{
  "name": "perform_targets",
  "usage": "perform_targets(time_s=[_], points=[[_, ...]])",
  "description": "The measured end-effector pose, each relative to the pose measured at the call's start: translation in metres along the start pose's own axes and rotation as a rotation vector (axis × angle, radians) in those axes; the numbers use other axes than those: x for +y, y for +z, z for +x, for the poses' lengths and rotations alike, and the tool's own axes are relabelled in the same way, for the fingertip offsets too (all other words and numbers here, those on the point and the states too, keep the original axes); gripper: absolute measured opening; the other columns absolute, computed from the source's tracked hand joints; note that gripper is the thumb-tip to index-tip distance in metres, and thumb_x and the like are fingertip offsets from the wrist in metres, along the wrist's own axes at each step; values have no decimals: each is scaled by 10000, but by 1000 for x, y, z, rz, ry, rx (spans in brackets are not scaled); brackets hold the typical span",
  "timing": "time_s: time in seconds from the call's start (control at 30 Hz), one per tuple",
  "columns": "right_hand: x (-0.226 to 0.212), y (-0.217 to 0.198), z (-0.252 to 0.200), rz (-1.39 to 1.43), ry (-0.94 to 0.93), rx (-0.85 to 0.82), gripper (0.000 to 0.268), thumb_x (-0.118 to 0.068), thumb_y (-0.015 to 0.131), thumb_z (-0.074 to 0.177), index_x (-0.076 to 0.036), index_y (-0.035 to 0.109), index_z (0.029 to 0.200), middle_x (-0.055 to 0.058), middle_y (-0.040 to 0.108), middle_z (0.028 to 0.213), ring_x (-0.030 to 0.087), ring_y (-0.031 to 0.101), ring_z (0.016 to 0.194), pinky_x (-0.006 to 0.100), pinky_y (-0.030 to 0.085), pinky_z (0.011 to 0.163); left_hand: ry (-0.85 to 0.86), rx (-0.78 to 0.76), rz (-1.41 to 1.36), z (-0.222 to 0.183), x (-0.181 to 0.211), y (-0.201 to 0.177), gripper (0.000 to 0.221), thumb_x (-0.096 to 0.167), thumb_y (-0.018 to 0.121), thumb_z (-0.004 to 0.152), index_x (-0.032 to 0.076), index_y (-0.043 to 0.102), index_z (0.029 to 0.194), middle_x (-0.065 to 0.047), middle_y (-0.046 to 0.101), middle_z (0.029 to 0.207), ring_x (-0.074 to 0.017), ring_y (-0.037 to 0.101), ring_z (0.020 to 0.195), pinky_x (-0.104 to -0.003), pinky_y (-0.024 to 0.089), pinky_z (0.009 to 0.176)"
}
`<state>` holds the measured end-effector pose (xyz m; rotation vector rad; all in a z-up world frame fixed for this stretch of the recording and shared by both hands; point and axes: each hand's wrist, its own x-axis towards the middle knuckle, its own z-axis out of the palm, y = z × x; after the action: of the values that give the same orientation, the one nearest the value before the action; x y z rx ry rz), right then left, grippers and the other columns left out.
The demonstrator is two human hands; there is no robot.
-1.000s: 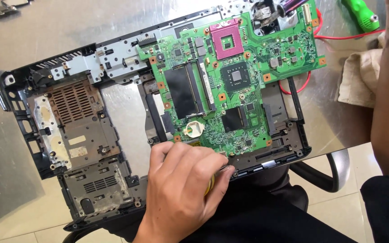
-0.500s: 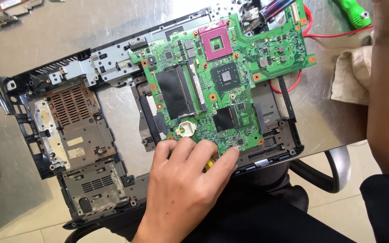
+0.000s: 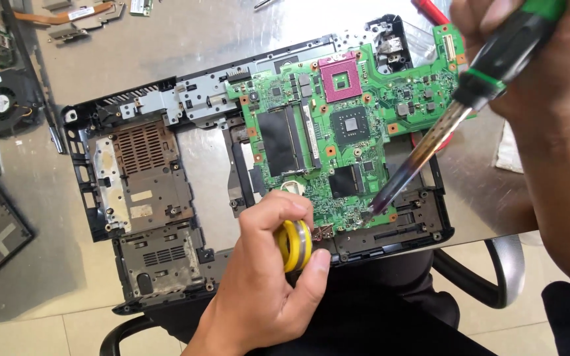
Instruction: Soldering and repairing electronic components on a laptop motherboard.
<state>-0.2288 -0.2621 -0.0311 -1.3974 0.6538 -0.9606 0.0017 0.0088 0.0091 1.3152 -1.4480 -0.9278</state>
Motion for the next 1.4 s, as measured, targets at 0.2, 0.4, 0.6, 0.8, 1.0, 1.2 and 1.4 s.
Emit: perform_targets(time_s=[0.2, 0.4, 0.6, 0.8, 1.0, 1.2, 1.4], points=[[-42, 37, 4, 60, -7, -5, 363, -312, 472, 1063, -136, 474, 746, 80, 367, 640, 161, 323, 556, 310, 261, 651, 76, 75, -131, 8, 5, -1, 295, 112, 461, 998, 73, 297, 1240, -130, 420, 1049, -249, 457, 987, -403, 419, 927], [-77, 48, 17, 240, -210, 426, 138, -175, 567, 1091, -214, 471, 999, 34, 375, 682, 168, 443, 572, 311, 362, 558, 116, 244, 153, 28, 35, -32, 264, 248, 510, 1004, 62, 588, 834, -60, 568, 773, -178, 547, 694, -300, 465, 657], [-53, -24, 43, -100, -613, 617, 348, -463, 645, 1142, -159, 476, 1147, 68, 517, 1000, 193, 633, 941, 295, 542, 726, 93, 84, 447, 29, 4, -58, 268, 400, 637, 966, 162, 682, 851, -15, 623, 835, -215, 582, 783, -418, 491, 757], [-61, 0, 45, -470, -597, 500, 179, -82, 677, 1189, -16, 513, 1160, 252, 649, 1144, 299, 694, 970, 376, 673, 868, 132, 41, 477, 23, -13, -59, 183, 346, 782, 884, 173, 729, 853, -17, 556, 803, -195, 524, 714, -387, 485, 690], [-47, 5, 53, -524, -567, 383, 84, -17, 614, 1148, 27, 544, 1159, 253, 611, 1217, 317, 666, 1089, 368, 646, 917, 265, 53, 596, 23, -15, -63, 90, 371, 800, 855, 283, 786, 842, 73, 715, 769, -138, 628, 695, -332, 455, 620], [-45, 11, 53, -560, -477, 376, 69, 4, 615, 1119, 27, 554, 1143, 246, 640, 1232, 308, 691, 1019, 356, 639, 920, 301, 34, 595, 22, -21, -64, 162, 428, 825, 832, 270, 790, 826, 95, 733, 731, -90, 685, 663, -310, 456, 649], [-54, 16, 49, -683, -449, 366, 98, 1, 631, 1122, 36, 546, 1156, 270, 659, 1204, 317, 717, 951, 361, 631, 852, 207, 126, 467, 19, -9, -55, 181, 391, 745, 885, 276, 718, 748, 106, 656, 621, -85, 587, 538, -277, 420, 621]])
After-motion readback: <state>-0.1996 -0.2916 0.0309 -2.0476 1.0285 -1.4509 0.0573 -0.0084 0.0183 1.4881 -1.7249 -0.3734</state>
